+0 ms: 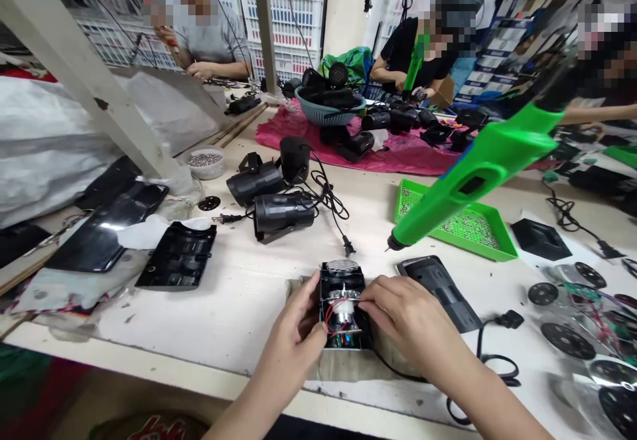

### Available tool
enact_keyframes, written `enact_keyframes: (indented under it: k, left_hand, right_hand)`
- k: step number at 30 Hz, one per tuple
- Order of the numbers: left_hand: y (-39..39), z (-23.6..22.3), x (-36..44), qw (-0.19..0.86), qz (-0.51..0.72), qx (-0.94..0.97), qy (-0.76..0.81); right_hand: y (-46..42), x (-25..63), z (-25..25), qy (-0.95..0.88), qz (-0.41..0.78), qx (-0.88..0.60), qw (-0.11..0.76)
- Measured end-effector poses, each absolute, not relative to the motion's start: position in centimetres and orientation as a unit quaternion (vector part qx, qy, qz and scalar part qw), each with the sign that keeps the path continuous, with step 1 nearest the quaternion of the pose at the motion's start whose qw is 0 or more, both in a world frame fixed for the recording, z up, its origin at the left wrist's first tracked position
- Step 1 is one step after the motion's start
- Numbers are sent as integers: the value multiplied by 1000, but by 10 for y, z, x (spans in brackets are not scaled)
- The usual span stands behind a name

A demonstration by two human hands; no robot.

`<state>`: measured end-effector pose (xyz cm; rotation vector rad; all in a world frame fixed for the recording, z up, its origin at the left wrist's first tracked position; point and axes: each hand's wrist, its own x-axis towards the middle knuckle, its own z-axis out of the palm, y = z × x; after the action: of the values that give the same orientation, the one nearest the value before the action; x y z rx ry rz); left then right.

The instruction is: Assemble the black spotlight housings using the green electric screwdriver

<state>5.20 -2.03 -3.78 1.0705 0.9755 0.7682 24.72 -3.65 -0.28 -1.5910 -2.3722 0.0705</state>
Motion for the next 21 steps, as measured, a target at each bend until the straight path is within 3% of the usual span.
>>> enact_keyframes:
  k: [21]
  left_hand:
    - [-30, -37, 51, 666, 314, 532, 419]
  right_hand:
    - [-43, 248, -14, -803, 29, -574, 157]
